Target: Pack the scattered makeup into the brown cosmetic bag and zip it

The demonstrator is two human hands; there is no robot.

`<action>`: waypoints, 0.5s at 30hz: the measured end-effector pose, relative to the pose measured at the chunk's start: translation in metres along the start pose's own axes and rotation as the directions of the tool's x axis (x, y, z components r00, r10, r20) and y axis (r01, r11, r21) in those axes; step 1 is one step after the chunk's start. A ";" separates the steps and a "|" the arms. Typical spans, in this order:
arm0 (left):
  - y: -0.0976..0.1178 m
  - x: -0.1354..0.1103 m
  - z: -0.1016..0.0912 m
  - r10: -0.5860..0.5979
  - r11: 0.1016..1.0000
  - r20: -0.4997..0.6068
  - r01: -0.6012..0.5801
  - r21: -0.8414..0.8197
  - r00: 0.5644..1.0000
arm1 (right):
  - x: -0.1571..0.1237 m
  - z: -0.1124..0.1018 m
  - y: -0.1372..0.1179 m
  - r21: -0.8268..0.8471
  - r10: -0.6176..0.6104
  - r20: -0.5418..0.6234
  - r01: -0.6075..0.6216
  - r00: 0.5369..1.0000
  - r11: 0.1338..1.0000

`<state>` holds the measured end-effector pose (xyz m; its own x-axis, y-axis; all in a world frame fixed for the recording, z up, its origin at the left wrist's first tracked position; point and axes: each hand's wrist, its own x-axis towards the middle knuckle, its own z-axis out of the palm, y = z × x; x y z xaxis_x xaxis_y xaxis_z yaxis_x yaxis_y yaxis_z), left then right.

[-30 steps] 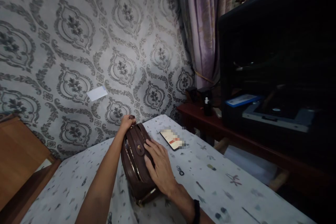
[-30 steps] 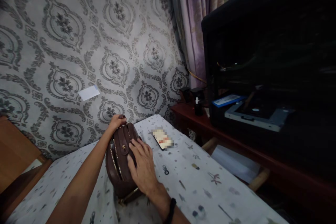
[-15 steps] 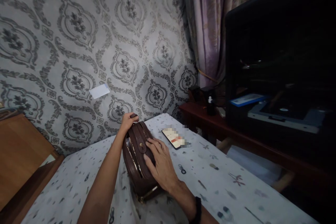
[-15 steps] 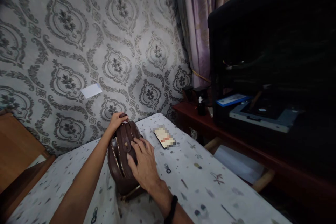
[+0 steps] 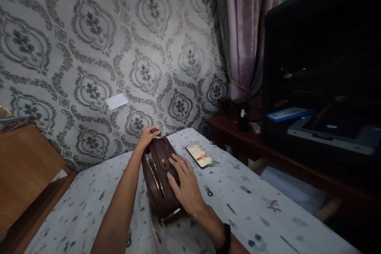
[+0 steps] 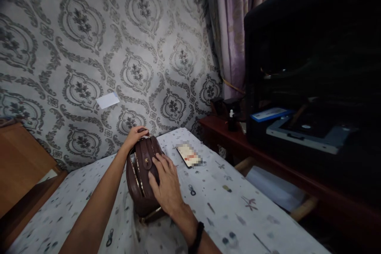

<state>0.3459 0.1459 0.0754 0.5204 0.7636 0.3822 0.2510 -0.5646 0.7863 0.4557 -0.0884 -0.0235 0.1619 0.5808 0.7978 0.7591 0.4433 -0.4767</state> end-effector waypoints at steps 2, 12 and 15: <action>-0.005 -0.003 -0.007 -0.038 0.999 -0.022 0.038 -0.013 0.999 | -0.001 0.000 0.001 0.006 -0.005 -0.007 0.005 1.000 1.000; -0.045 -0.029 -0.031 -0.262 0.962 -0.081 0.267 0.062 0.962 | -0.002 0.004 0.003 0.049 -0.002 -0.050 0.004 0.999 0.999; -0.052 -0.031 -0.030 -0.258 0.955 -0.133 0.273 0.114 0.957 | -0.002 0.004 0.003 0.044 -0.010 -0.050 0.012 0.999 0.999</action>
<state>0.2925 0.1613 0.0369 0.3250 0.9179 0.2278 0.4751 -0.3667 0.7999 0.4553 -0.0855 -0.0282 0.1861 0.5414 0.8199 0.7322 0.4800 -0.4832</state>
